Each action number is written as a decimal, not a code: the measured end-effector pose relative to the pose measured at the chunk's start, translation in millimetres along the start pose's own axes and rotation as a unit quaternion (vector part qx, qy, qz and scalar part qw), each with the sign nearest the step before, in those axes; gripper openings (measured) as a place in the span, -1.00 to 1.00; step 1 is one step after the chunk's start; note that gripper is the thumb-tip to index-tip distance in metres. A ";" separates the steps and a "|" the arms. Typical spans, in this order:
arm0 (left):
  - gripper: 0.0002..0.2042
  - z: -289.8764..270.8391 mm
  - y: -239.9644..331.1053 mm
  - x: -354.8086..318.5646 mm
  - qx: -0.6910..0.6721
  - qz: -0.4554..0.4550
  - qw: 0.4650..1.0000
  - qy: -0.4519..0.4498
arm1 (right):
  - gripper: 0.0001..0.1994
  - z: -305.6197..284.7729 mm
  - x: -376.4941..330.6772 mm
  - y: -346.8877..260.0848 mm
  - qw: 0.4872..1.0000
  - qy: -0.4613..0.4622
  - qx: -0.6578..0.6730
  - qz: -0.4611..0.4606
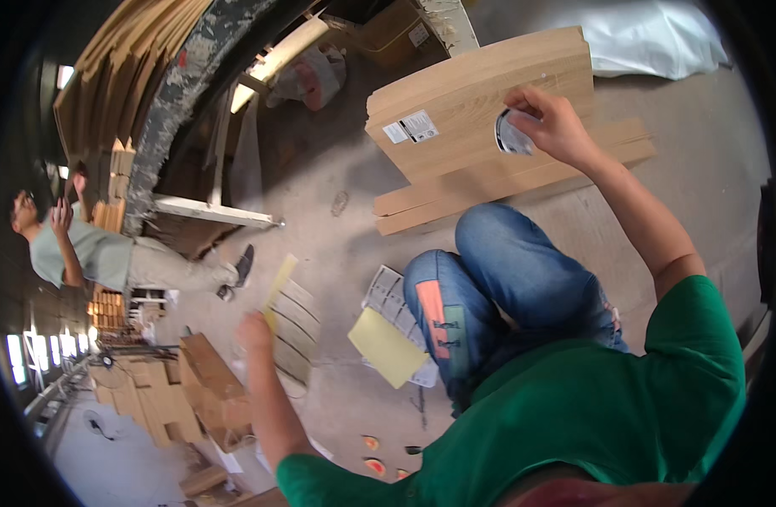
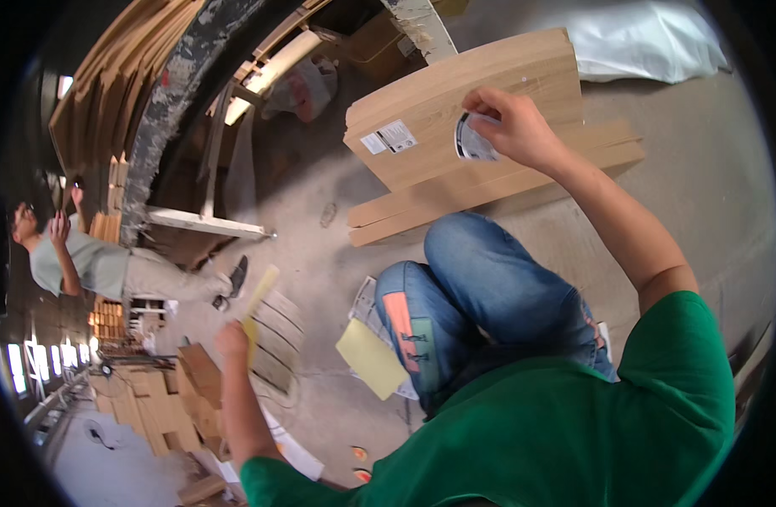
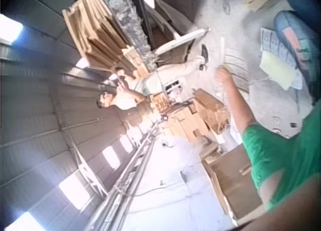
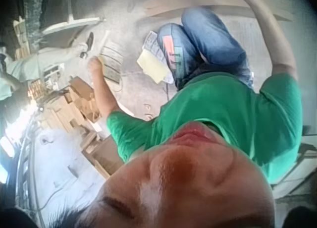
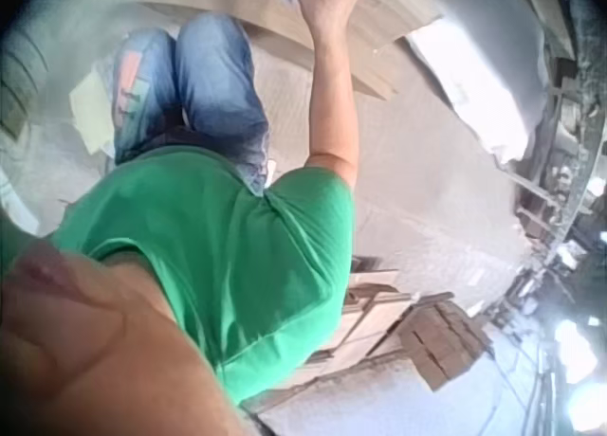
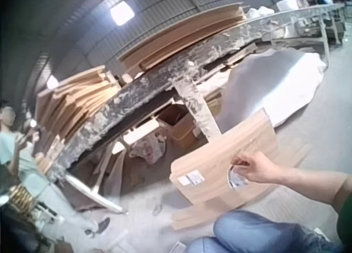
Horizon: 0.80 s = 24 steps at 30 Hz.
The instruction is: Peeling safety warning stickers from a sheet and applying them to finished wooden furniture panels on a factory floor.
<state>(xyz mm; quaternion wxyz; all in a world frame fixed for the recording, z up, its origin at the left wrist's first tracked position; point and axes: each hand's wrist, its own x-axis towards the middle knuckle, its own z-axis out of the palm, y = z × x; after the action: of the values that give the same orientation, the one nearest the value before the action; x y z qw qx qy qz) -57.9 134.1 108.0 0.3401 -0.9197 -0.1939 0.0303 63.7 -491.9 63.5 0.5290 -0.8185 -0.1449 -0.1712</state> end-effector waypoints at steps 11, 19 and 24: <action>-0.87 -112.4 210.4 121.4 0.106 0.276 0.934 0.202 | -0.79 113.8 105.1 98.0 0.961 -0.149 -0.224 -0.064; -0.83 -112.0 277.0 141.8 0.148 0.326 0.933 0.047 | -0.60 121.8 113.7 110.6 0.931 -0.199 -0.305 -0.026; -0.75 -62.1 226.8 149.3 -0.106 0.174 0.978 -0.035 | -0.44 124.3 109.5 117.9 0.908 -0.213 -0.361 0.028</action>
<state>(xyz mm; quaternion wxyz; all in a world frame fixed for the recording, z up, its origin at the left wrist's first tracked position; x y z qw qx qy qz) 167.8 -4.9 22.5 0.2234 -0.9685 -0.0450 0.1004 227.2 -418.9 -32.7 0.1588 -0.9742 -0.1594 -0.0178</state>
